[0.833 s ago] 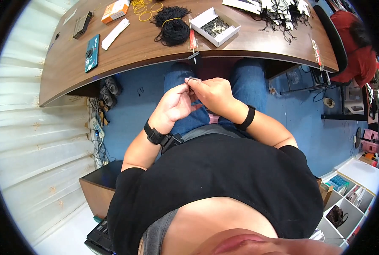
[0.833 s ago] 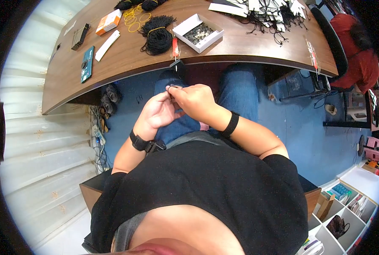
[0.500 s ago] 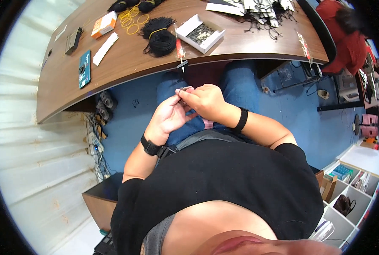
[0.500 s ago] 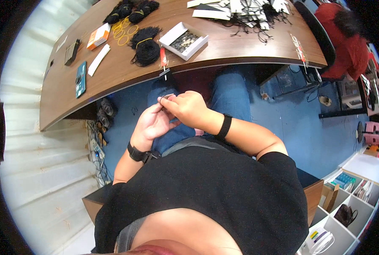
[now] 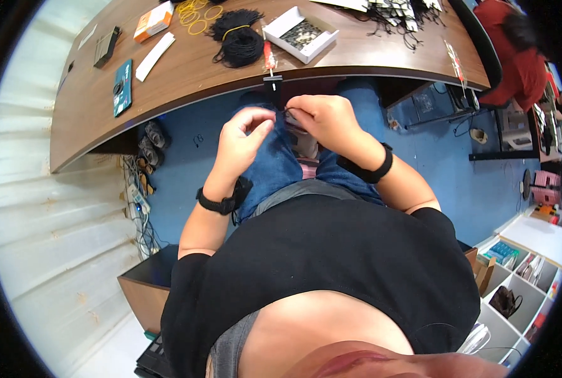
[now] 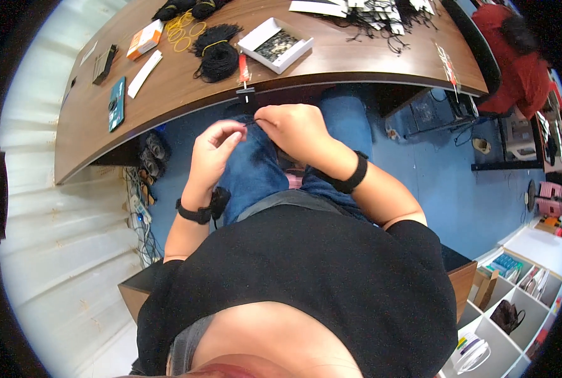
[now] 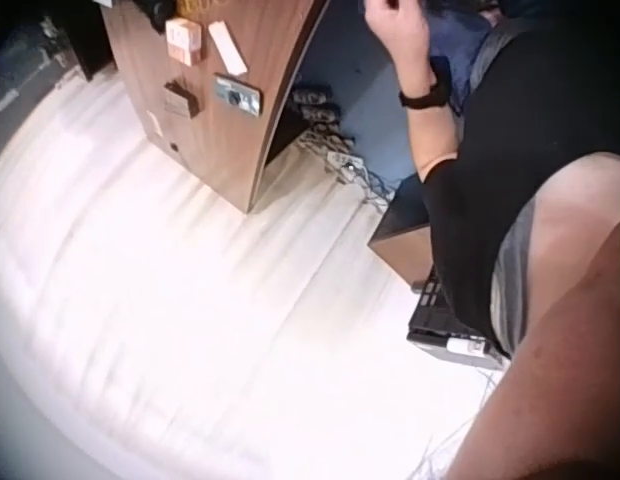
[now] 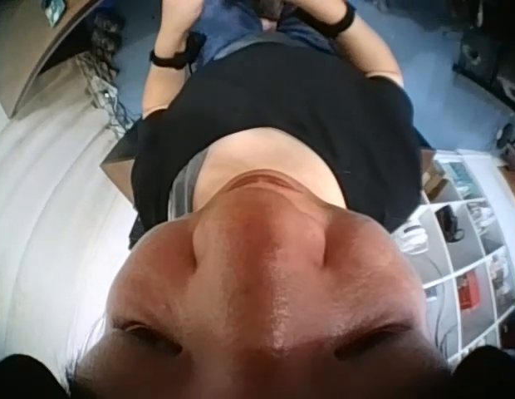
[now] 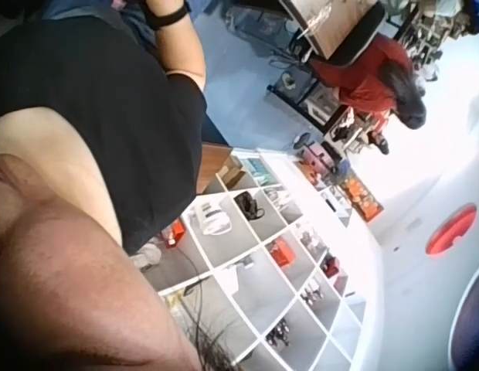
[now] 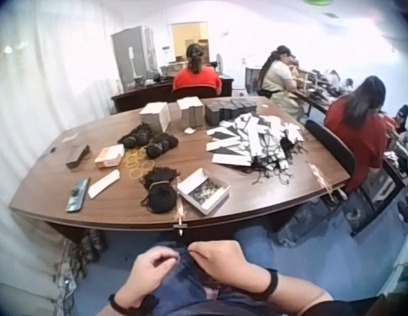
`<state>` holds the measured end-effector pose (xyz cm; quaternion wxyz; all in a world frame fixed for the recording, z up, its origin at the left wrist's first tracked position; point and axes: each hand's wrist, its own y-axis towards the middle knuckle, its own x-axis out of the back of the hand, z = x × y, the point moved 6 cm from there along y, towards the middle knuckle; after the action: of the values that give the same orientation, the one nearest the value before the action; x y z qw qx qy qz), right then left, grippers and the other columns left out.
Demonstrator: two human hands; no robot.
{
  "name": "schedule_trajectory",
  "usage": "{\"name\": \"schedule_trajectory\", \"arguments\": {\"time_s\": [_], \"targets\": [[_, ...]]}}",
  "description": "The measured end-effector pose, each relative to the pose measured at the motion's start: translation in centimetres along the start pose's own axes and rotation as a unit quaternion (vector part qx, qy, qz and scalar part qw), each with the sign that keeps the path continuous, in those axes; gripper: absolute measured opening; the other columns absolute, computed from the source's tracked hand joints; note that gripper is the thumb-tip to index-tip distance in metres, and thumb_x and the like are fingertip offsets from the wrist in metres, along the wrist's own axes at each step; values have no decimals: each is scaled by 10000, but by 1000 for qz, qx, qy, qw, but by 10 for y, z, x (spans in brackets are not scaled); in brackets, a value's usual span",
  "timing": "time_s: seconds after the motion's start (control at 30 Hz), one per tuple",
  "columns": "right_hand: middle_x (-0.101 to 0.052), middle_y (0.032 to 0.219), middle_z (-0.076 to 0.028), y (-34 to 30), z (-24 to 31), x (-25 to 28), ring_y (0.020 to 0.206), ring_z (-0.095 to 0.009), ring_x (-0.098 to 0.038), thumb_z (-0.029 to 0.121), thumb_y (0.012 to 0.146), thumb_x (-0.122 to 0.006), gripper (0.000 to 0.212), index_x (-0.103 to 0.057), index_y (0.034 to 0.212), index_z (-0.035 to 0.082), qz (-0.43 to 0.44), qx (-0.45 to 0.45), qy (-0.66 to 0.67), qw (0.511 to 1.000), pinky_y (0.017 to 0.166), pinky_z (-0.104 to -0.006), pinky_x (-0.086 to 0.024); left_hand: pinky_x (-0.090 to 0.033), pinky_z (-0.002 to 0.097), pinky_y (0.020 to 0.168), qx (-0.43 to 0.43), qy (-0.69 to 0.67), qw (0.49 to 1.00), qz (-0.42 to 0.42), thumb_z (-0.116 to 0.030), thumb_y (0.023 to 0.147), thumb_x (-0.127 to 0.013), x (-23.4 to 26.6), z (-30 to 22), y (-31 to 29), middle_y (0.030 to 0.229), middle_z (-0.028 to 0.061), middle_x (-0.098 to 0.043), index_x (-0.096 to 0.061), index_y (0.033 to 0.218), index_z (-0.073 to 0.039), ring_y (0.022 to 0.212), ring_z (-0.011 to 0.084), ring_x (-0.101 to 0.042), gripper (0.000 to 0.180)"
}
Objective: Threading cords through paper tags and organizing them at a workstation.
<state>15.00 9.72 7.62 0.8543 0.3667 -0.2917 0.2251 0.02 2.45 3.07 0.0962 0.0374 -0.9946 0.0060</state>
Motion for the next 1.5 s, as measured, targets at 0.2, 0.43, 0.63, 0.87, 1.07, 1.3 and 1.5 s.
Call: {"name": "schedule_trajectory", "arguments": {"time_s": [0.2,0.43,0.63,0.87,1.07,1.3,1.5], "targets": [[-652,799,-126,-2,10,8,725,-304,-641,150,786,-632,120,-668,875,77,42,-85,148,984,622,-352,-511,-432,282,891,-176,8,984,-1,-25,839,-587,-19,-28,6,1155,102,-555,-567,1127,12,1046,156,-541,292],[-646,770,-122,-5,15,15,701,-300,-637,154,788,-624,103,-664,858,90,42,-81,90,992,601,-360,-507,-456,244,818,-64,-59,996,-14,11,851,-570,-25,-19,6,996,63,-605,-596,994,26,915,114,-575,146],[-638,682,-96,-7,-2,12,554,-203,-619,166,836,-597,125,-640,867,53,55,-210,170,961,518,-302,-484,-468,278,780,-137,-79,981,-111,-28,845,-587,-22,-23,6,938,88,-632,-594,897,9,871,146,-596,64],[-526,551,-18,-21,-9,-19,401,-79,-430,143,923,-521,122,-582,890,43,117,-342,695,622,392,-205,-337,-404,317,928,-253,-140,954,-75,-57,833,-613,-33,-28,5,1145,106,-528,-477,1122,-39,1101,193,-500,319],[-537,581,-18,-25,-11,-23,405,-75,-430,134,920,-527,120,-594,900,37,132,-359,715,586,397,-195,-331,-415,294,911,-10,-299,944,139,-60,829,-643,-52,0,11,1152,90,-525,-354,1318,-32,1046,146,-515,569],[-607,851,-42,-9,-26,22,798,-132,-590,121,907,-544,159,-641,931,-2,-86,-146,324,931,710,-253,-466,-444,295,767,-148,140,979,14,-78,731,-702,-36,-26,6,930,85,-547,-578,1133,-14,876,196,-548,426],[-584,845,-39,-10,-30,8,803,-149,-584,127,930,-495,113,-569,952,44,-5,-240,785,571,823,-340,-480,-453,319,710,-181,222,957,-49,-81,698,-719,-24,-40,6,862,121,-553,-577,1148,-48,784,255,-553,473]]}}
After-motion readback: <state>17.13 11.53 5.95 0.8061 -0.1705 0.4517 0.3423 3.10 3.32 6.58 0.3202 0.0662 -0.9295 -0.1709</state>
